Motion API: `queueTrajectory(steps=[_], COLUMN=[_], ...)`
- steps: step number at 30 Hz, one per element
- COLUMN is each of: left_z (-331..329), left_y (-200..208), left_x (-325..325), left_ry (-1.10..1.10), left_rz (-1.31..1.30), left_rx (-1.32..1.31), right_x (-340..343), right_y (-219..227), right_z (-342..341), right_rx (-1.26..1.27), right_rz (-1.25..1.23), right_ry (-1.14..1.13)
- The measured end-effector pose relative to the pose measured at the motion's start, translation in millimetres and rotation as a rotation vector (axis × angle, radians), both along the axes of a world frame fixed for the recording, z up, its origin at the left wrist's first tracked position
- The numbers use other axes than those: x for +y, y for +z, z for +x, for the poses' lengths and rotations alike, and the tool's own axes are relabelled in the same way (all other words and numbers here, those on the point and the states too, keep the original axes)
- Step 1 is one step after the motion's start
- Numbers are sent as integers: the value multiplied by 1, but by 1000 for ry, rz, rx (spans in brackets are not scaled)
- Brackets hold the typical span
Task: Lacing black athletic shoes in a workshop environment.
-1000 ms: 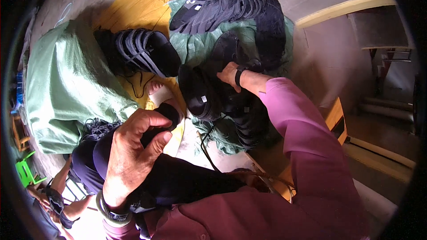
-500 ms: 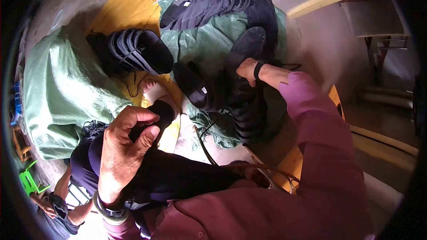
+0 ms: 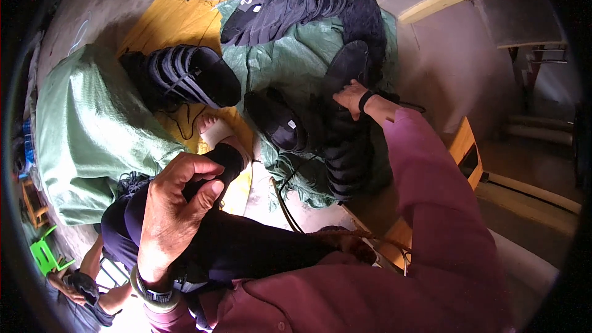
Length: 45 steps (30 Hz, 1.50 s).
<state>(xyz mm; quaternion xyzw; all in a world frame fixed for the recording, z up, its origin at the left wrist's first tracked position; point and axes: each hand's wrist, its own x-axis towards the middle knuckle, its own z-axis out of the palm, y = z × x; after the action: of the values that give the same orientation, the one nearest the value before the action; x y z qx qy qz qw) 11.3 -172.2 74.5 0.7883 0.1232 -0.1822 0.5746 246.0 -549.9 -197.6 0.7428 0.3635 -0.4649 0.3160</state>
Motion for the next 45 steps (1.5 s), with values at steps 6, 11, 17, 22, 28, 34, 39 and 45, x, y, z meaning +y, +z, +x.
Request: queueTrajectory(steps=[6,11,17,22,28,34,39,45], left_z=[-2,-1,-2,-3,-3,-4,-4,-1], left_y=[3,3,-1,-3,-2,-1,-2,-1], left_x=[1,0,3,2,2,3,4,1], left_ry=[-64,-56,-71,-79,-73,-73,-68,-92], left_rz=[87,87,69,77,35,51,44,69], left_rx=[-92,-89,-114,-141,-124,-130,-94,-89], right_x=[29,71,86,88,99,81,35,8], right_y=[30,-7,-65,-72,-17,-29,-76,-121], right_z=[-34,-77,-105,-116,-122,-153,-192,-202], right_rx=[-182,-138,-39,0,-62,78,76,112], right_rz=[728,858,569,521,716,862,715,1191], right_ry=[148,832,856,698,426,61,-173,-171])
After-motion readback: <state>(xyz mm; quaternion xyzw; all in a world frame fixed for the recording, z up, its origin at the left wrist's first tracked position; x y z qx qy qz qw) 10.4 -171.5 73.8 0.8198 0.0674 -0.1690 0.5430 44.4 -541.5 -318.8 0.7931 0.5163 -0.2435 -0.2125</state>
